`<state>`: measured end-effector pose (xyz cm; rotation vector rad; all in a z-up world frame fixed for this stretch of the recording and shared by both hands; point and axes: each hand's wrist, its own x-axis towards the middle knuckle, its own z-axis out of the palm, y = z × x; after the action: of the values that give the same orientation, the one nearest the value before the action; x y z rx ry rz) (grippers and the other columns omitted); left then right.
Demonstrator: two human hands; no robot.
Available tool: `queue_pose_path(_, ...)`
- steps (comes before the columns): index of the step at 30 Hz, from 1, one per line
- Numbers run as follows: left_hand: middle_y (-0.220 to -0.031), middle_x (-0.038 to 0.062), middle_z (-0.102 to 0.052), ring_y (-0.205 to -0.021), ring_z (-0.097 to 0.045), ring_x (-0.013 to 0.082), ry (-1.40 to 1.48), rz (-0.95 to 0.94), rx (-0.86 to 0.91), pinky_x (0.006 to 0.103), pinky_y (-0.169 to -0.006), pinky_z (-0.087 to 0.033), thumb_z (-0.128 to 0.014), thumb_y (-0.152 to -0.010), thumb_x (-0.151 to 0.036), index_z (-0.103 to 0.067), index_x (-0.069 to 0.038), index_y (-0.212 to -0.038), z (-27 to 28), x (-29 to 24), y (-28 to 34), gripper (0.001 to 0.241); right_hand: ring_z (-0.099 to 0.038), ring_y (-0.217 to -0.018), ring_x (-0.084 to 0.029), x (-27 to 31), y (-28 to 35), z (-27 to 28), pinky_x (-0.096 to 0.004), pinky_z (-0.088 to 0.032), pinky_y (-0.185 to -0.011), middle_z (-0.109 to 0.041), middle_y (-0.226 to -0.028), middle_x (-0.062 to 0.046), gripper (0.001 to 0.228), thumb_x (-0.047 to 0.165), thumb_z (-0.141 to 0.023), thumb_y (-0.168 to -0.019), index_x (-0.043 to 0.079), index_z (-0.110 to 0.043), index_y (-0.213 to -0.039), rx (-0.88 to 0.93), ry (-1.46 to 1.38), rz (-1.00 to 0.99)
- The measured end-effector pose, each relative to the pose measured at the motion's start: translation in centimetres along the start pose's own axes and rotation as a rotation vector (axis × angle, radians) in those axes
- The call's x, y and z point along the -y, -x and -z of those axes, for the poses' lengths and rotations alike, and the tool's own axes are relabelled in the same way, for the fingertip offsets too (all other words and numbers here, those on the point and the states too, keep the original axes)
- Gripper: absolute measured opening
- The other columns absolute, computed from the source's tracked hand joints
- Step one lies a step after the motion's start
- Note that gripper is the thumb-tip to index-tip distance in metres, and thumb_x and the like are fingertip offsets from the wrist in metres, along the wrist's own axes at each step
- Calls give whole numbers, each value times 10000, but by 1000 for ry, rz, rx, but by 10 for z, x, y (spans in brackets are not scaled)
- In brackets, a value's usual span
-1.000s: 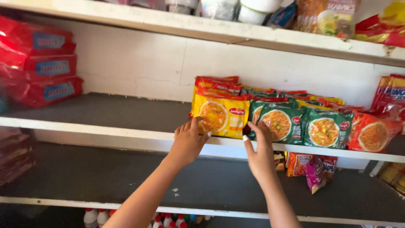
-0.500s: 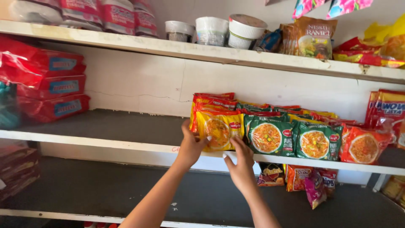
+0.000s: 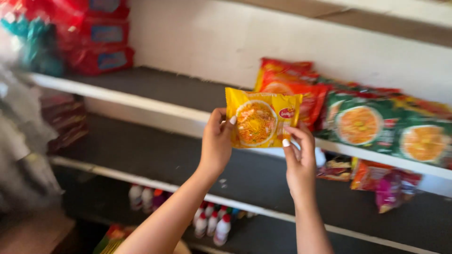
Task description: Organizing and stocking various instant noodle packets on a grocery store shelf.
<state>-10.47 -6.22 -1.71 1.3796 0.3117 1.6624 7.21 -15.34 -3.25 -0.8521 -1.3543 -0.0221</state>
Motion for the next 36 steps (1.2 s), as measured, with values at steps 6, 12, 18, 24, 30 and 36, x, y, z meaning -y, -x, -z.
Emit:
queue_pose_path(6, -1021, 25, -669, -945, -634, 74, 8, 33, -38, 243, -863, -532, -539, -1047, -101, -567, -10, -1125, 97, -16, 44, 123, -588, -1098, -110, 2, 40, -68, -274, -501, -978, -633, -1247, -39, 270, 41, -634, -1046, 64, -558, -1304, 143, -365, -166)
queue_pose_path(12, -921, 10, -575, -866, -491, 50, -266, -11, -247, 243, -775, -482, -493, -1115, -141, -548, -19, -1112, 191, -43, 99, 133, -612, -1099, -139, 14, 82, -151, -333, -521, -984, -633, -1210, -54, 284, 30, -621, -1021, 40, -599, -1304, 277, -776, -471)
queue_pose_path(18, -773, 179, -522, -658, -493, 319, -954, -13, -442, 349, -611, -463, -559, -1098, -178, -525, -26, -940, 268, -81, 152, 222, -593, -1071, -136, 1, 153, -240, -308, -516, -987, -645, -1183, -81, 221, -3, -584, -1053, 29, -611, -1271, 221, -742, -602)
queue_pose_path(24, -739, 159, -647, -679, -656, 393, -1227, 22, -544, 457, -548, -474, -620, -1022, -245, -609, -102, -963, 329, -78, 178, 155, -675, -1035, -128, -21, 211, -302, -264, -517, -937, -718, -1078, -71, 109, -39, -641, -994, -13, -626, -1098, 215, -393, -515)
queue_pose_path(30, -800, 159, -680, -751, -668, 411, -1279, -31, -416, 501, -582, -486, -581, -1056, -261, -587, -133, -977, 384, -38, 125, 150, -703, -1050, -146, -54, 198, -345, -281, -543, -959, -722, -1066, -80, 99, -70, -619, -991, -15, -637, -1071, 186, -247, -400)
queue_pose_path(36, -781, 127, -715, -725, -690, 398, -1497, -5, -223, 554, -604, -491, -542, -1078, -336, -591, -173, -1018, 424, 29, 6, 180, -740, -1026, -276, -87, 139, -387, -368, -562, -890, -725, -1045, -170, 182, -109, -573, -983, 6, -621, -1116, 129, 147, -60)
